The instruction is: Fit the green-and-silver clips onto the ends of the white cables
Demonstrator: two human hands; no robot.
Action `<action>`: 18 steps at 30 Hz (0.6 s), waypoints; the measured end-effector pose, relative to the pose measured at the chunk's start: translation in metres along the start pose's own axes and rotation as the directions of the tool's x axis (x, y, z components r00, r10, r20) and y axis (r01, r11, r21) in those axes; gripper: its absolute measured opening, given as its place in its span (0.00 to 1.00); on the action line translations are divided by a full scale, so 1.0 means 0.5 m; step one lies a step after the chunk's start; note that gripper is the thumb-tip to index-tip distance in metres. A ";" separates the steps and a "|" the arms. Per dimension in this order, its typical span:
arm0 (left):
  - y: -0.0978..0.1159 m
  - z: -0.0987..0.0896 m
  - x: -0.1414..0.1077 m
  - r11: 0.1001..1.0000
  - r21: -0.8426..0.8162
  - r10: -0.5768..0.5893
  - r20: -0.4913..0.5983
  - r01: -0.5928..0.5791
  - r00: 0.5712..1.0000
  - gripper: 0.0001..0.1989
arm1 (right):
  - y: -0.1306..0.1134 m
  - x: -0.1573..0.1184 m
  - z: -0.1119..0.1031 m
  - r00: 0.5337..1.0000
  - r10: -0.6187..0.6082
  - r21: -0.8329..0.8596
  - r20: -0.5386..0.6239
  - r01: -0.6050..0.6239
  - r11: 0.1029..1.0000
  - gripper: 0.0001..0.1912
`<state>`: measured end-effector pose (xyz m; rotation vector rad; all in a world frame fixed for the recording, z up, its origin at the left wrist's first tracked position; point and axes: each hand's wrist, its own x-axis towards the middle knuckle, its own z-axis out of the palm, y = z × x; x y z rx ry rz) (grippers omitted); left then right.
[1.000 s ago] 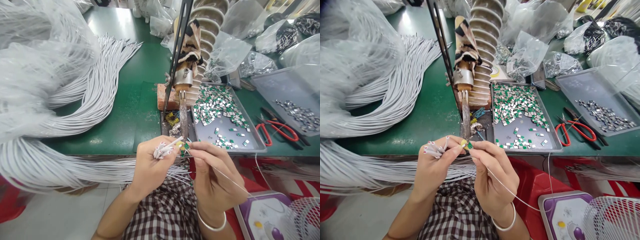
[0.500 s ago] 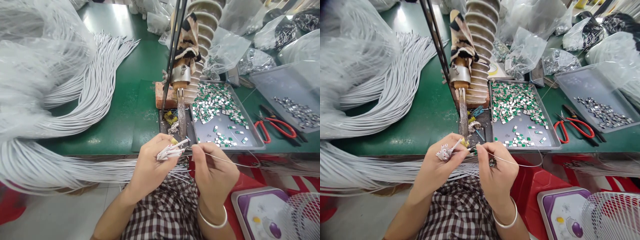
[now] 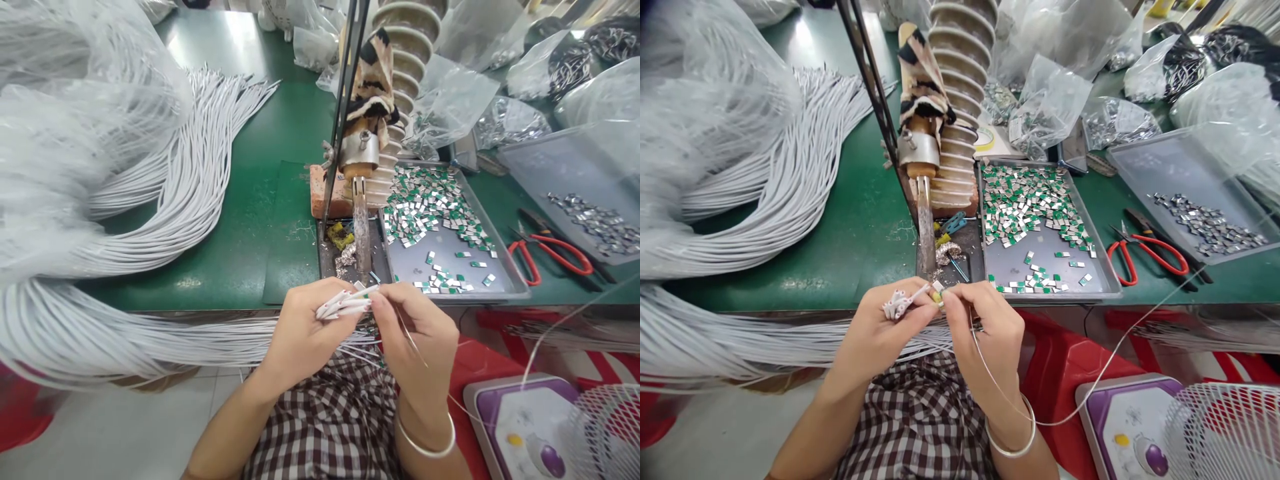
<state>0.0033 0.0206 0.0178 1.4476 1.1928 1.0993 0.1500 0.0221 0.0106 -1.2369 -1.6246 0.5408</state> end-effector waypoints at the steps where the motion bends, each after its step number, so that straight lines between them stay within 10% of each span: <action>1: 0.000 0.001 0.001 1.000 -0.018 0.006 -0.011 -0.006 1.000 0.11 | 0.001 0.001 0.000 1.000 0.017 0.029 0.008 -0.017 0.999 0.07; 8: -0.006 -0.001 0.001 0.991 -0.126 -0.051 -0.099 0.038 0.994 0.10 | 0.011 -0.017 0.019 0.991 0.050 0.177 -0.125 -0.027 0.984 0.12; 18: 0.009 -0.004 0.008 0.996 -0.092 -0.017 -0.171 0.001 0.985 0.10 | 0.003 0.005 0.025 0.872 -0.380 -0.143 -0.307 0.353 0.925 0.09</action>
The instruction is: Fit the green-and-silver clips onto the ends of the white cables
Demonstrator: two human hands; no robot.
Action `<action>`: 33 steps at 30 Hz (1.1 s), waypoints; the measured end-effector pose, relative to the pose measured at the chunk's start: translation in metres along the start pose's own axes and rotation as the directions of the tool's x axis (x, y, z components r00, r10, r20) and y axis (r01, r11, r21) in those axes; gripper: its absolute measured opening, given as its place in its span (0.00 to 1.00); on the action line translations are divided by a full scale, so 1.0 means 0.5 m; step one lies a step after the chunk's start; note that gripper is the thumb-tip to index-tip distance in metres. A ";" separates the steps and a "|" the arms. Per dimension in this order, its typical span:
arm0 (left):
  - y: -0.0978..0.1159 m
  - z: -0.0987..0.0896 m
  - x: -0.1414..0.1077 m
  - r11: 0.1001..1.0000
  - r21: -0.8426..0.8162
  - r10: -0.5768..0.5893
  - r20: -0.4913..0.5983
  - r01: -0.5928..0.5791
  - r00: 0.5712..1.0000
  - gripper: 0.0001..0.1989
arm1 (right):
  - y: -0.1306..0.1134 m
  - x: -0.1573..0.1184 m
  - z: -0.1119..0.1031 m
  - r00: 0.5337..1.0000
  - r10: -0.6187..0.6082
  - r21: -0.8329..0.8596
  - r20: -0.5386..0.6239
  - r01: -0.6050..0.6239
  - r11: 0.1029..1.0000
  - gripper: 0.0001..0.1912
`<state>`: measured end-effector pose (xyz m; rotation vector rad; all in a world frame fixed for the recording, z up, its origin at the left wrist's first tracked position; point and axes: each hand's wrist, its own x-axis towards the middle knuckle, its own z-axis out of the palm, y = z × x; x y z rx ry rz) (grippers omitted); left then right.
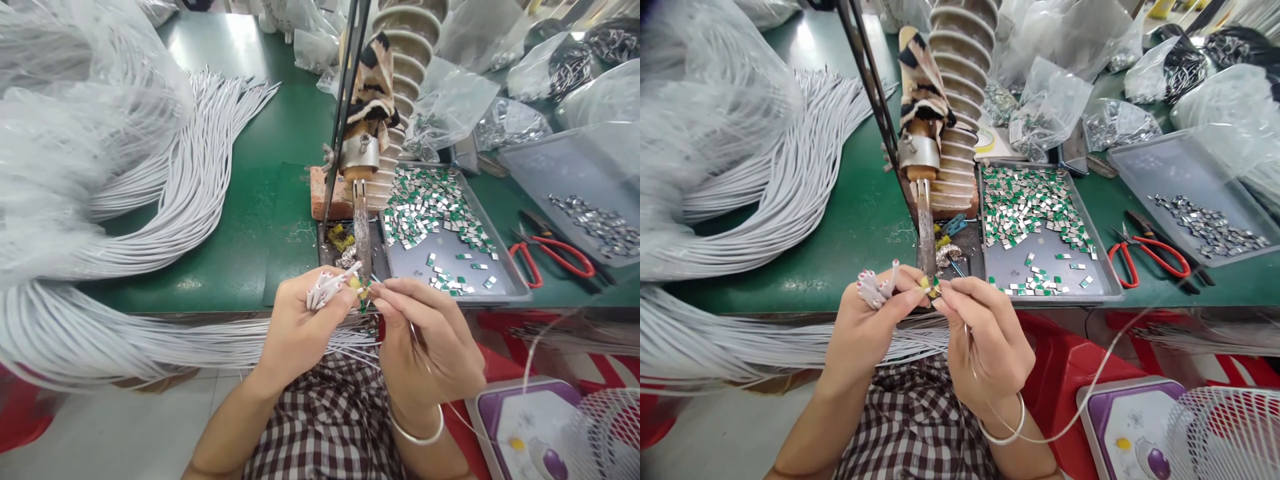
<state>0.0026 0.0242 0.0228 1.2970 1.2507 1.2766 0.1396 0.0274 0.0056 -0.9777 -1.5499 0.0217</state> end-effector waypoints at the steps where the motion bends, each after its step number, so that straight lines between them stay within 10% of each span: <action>1: 0.000 0.001 -0.001 1.000 -0.005 0.009 0.000 -0.009 1.000 0.11 | -0.001 0.001 -0.001 1.000 -0.005 -0.010 0.000 0.005 1.000 0.09; 16: -0.007 -0.003 -0.011 0.996 0.064 0.062 0.017 -0.063 0.998 0.11 | -0.006 -0.015 -0.014 0.966 0.238 0.108 0.100 -0.248 0.963 0.16; 24: -0.039 -0.001 -0.044 0.977 0.003 0.203 0.318 -0.215 0.926 0.07 | -0.019 0.012 -0.065 0.919 0.122 0.240 0.376 -0.224 0.944 0.14; 33: -0.049 -0.020 -0.067 0.955 0.152 0.196 0.317 -0.253 0.928 0.12 | -0.008 0.010 -0.069 0.870 0.192 0.343 0.455 -0.370 0.863 0.12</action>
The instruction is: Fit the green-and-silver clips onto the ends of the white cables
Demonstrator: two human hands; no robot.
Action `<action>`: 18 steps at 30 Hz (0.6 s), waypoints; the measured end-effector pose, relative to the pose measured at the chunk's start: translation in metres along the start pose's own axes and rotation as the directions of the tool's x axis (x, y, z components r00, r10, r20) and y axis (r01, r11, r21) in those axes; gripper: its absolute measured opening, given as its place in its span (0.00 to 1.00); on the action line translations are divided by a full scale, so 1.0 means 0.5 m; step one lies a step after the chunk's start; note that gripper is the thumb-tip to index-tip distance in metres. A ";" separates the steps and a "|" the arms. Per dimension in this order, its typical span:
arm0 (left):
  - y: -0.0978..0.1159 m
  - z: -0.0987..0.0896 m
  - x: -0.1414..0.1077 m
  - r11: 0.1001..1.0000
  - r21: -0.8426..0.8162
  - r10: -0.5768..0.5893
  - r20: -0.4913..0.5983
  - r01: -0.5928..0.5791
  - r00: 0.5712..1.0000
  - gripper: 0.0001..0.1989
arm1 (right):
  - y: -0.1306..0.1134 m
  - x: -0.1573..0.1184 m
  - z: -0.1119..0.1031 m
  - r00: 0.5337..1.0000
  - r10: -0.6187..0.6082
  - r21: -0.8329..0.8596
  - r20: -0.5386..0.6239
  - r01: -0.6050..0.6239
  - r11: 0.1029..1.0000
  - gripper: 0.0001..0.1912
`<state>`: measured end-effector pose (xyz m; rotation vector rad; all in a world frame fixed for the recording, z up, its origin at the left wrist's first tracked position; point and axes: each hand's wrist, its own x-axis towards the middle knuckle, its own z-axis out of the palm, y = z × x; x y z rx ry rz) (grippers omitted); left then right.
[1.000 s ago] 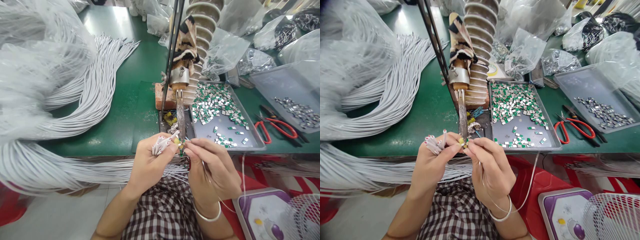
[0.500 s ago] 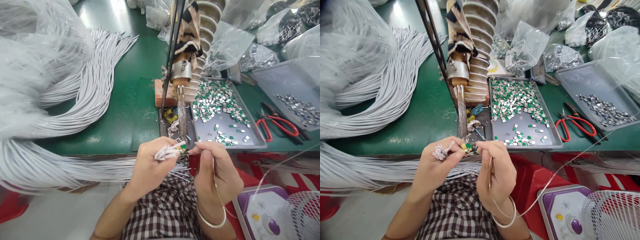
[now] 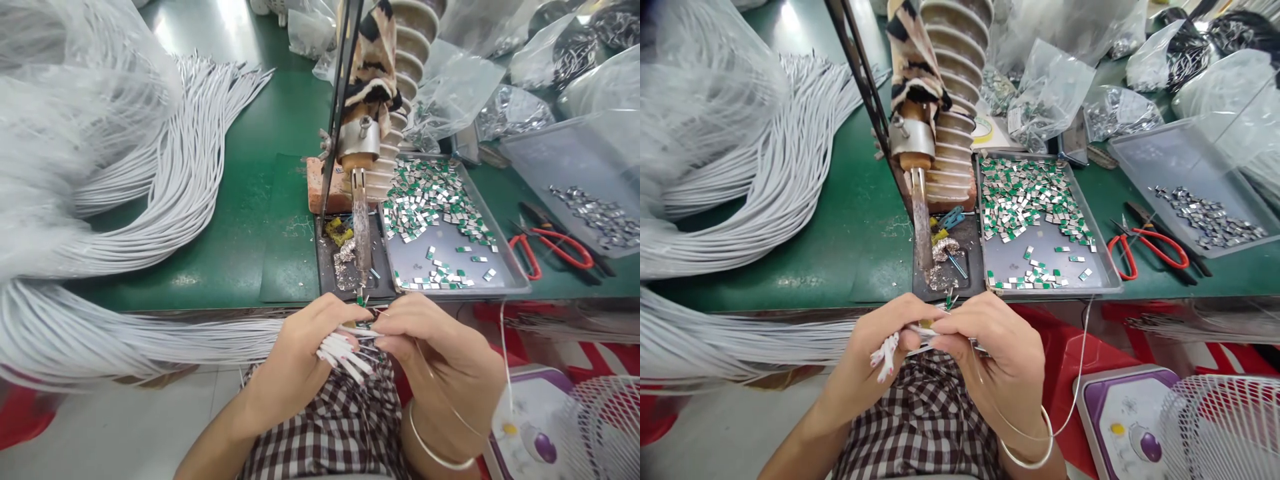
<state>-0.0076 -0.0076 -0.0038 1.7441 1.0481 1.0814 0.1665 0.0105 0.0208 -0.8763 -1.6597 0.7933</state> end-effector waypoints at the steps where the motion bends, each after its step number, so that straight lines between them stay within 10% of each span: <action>1: 0.002 0.001 0.001 1.000 -0.005 0.016 -0.015 -0.016 1.000 0.12 | 0.000 -0.001 0.001 1.000 0.011 -0.013 -0.009 -0.012 1.000 0.11; 18: 0.023 0.003 0.021 0.999 -0.007 0.034 -0.188 -0.037 0.982 0.05 | 0.008 -0.004 0.000 0.977 0.201 0.175 0.076 -0.211 0.962 0.14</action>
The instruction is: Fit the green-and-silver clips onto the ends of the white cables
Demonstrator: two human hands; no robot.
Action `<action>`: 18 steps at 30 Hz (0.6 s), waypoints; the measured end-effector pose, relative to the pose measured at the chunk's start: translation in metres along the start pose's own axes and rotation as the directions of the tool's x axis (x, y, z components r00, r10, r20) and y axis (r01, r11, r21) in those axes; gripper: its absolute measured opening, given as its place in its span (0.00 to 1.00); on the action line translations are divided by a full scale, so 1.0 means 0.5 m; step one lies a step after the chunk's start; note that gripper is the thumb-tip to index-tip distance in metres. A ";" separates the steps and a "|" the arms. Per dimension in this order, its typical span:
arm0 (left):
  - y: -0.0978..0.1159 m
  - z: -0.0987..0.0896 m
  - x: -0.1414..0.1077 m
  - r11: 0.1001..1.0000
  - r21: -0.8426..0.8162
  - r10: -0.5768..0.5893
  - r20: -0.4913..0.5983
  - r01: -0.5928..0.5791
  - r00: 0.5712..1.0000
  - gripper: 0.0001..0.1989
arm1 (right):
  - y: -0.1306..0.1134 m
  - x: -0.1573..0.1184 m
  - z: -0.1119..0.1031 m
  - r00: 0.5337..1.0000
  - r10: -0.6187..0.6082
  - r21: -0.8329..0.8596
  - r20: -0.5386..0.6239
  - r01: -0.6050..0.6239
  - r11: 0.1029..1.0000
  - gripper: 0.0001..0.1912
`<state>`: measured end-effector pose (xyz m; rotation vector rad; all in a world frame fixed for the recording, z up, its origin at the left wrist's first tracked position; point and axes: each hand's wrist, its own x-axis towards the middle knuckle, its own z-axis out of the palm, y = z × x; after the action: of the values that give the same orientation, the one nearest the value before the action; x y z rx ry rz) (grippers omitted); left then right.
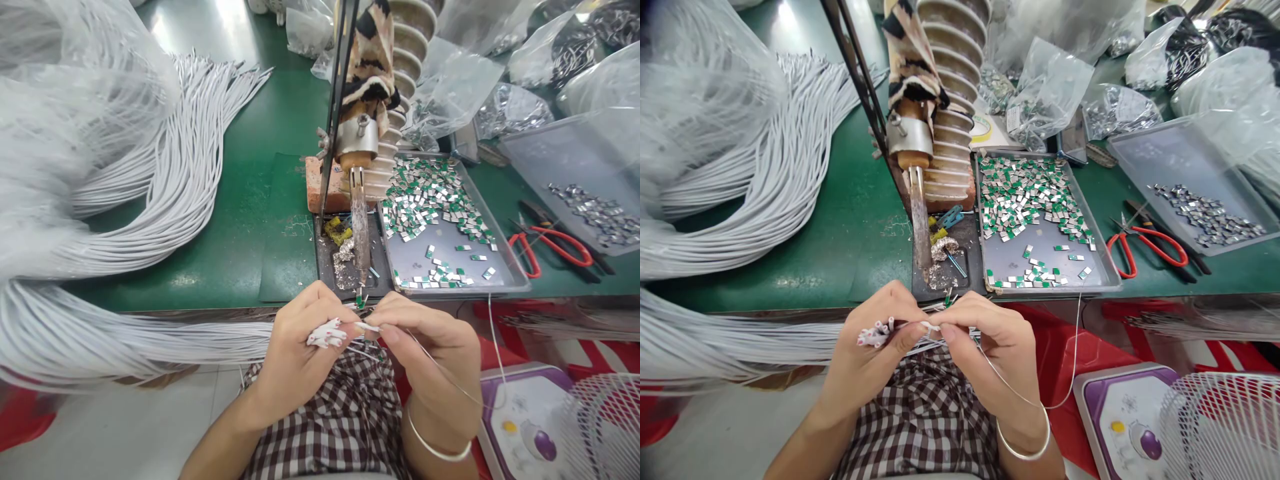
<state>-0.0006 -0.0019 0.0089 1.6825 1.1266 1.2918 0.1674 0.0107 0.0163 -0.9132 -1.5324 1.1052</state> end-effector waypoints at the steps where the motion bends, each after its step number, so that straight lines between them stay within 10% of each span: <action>1: 0.000 0.000 0.001 1.000 -0.002 0.007 -0.014 -0.007 1.000 0.05 | 0.000 0.000 0.000 1.000 0.006 -0.005 -0.005 -0.006 1.000 0.14; 14: -0.017 0.002 0.010 1.000 0.014 0.027 -0.034 -0.027 0.999 0.05 | -0.008 0.009 -0.004 0.981 0.195 -0.120 0.018 -0.191 0.974 0.12; 18: -0.023 -0.001 0.010 0.999 -0.041 -0.022 -0.011 0.022 1.000 0.06 | 0.014 0.051 -0.059 0.948 0.131 -0.531 -0.289 -0.273 0.803 0.10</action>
<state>-0.0028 0.0069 0.0002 1.6299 1.1152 1.3041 0.1908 0.0422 0.0195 -1.5926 -1.6078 0.6400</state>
